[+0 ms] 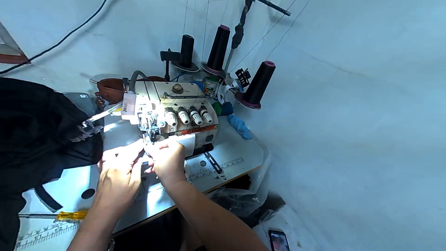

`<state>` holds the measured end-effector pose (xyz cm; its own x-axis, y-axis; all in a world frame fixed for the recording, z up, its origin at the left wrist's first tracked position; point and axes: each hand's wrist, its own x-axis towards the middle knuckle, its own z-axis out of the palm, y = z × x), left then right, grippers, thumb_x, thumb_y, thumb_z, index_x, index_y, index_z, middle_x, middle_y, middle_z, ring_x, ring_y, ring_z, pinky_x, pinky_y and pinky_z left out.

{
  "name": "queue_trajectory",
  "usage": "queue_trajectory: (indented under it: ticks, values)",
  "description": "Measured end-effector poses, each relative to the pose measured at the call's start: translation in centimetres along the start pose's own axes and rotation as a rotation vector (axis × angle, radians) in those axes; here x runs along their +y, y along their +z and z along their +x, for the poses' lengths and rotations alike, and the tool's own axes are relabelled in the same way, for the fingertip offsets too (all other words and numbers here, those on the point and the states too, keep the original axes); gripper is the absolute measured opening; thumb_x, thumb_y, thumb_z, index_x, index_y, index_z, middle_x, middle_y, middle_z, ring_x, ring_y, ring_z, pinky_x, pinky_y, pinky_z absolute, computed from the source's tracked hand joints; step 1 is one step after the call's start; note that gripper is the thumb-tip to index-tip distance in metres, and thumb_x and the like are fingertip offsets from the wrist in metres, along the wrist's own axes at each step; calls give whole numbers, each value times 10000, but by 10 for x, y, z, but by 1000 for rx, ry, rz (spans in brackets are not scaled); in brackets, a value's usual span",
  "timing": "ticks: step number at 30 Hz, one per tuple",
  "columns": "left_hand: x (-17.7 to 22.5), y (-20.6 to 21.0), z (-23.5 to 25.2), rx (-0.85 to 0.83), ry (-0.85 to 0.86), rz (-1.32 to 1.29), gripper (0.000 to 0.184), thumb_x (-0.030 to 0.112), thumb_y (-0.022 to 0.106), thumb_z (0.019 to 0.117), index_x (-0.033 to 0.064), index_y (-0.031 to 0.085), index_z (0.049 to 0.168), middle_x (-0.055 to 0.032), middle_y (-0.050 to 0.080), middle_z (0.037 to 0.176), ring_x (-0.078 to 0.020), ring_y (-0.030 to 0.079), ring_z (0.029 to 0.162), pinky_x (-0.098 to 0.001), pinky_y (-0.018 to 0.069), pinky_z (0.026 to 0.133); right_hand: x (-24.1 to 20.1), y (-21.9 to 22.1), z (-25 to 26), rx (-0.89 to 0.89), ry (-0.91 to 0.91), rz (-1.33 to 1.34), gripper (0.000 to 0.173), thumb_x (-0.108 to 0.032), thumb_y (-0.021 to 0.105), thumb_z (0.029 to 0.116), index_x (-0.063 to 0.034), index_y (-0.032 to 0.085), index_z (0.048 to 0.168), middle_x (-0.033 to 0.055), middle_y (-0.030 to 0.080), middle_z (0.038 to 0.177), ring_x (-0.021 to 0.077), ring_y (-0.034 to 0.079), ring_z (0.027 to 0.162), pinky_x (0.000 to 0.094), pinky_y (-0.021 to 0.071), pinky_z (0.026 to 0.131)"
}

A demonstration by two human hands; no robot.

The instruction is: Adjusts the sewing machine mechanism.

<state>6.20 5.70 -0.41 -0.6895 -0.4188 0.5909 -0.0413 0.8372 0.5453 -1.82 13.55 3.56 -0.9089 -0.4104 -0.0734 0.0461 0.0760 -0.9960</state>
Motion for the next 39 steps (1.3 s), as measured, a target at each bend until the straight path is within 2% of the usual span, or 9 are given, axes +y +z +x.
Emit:
queue_trajectory:
  ticks: [18, 23, 25, 27, 29, 30, 34, 37, 39]
  values:
    - [-6, -1, -4, -3, 36, 7, 440, 250, 406, 1035, -3, 675, 1274, -179, 666, 1303, -365, 601, 1240, -583, 401, 1053, 4, -3, -1, -4, -52, -8, 154, -106, 718, 956, -1, 621, 898, 81, 616, 605, 123, 586, 438, 288, 532, 438]
    - [-11, -5, -17, 76, 19, -124, 381, 233, 479, 992, 21, 699, 1219, -107, 692, 1263, -232, 601, 1246, -480, 370, 1120, 7, -2, -1, -9, -75, 2, 104, -62, 696, 953, -5, 615, 918, 81, 616, 610, 122, 588, 443, 289, 535, 440]
    - [-14, -11, -30, 180, -77, -212, 360, 203, 489, 993, -22, 671, 1207, -136, 675, 1263, -211, 577, 1254, -407, 400, 1111, 7, -1, 0, -13, -66, 22, 86, -30, 681, 953, 4, 607, 923, 87, 614, 609, 127, 591, 440, 289, 540, 438]
    - [-35, -16, -45, 284, -163, -221, 385, 199, 486, 1014, -79, 605, 1253, -211, 624, 1288, -215, 591, 1202, -365, 464, 1048, 7, -2, -1, -18, -52, 28, 81, -26, 677, 955, 3, 609, 923, 87, 613, 612, 131, 591, 441, 290, 542, 439]
    - [-66, -26, -60, 341, -302, -116, 410, 189, 479, 1029, -116, 550, 1294, -288, 586, 1257, -265, 609, 1058, -394, 502, 928, 6, -3, -1, -28, -31, 8, 76, -43, 673, 964, -8, 612, 933, 86, 615, 622, 136, 595, 446, 296, 545, 443]
    - [-79, -36, -66, 329, -391, -52, 403, 181, 488, 1036, -121, 536, 1299, -317, 583, 1241, -318, 613, 1037, -441, 504, 913, 5, -3, -2, -33, -22, 4, 71, -44, 671, 965, -9, 612, 946, 87, 620, 634, 137, 597, 451, 300, 548, 447]
    - [-97, -68, -72, 106, -642, 87, 353, 126, 603, 1030, -159, 552, 1231, -382, 592, 1178, -504, 611, 1055, -646, 462, 932, 3, -3, -5, -27, -32, 15, 72, -41, 669, 964, -18, 601, 970, 80, 611, 625, 132, 590, 441, 289, 538, 434]
    - [-95, -68, -69, 20, -684, 144, 442, 178, 736, 954, -152, 576, 1202, -380, 580, 1167, -540, 576, 1057, -702, 418, 922, 5, -4, -6, -23, -52, 44, 74, -23, 658, 961, -34, 587, 946, 69, 599, 614, 121, 565, 425, 278, 518, 417]
    - [-89, -64, -67, 35, -705, 174, 533, 187, 781, 916, -157, 546, 1249, -391, 557, 1211, -557, 549, 1101, -715, 397, 946, 4, -4, -7, -25, -50, 54, 96, -32, 676, 956, -36, 583, 932, 68, 596, 608, 118, 561, 418, 269, 514, 411]
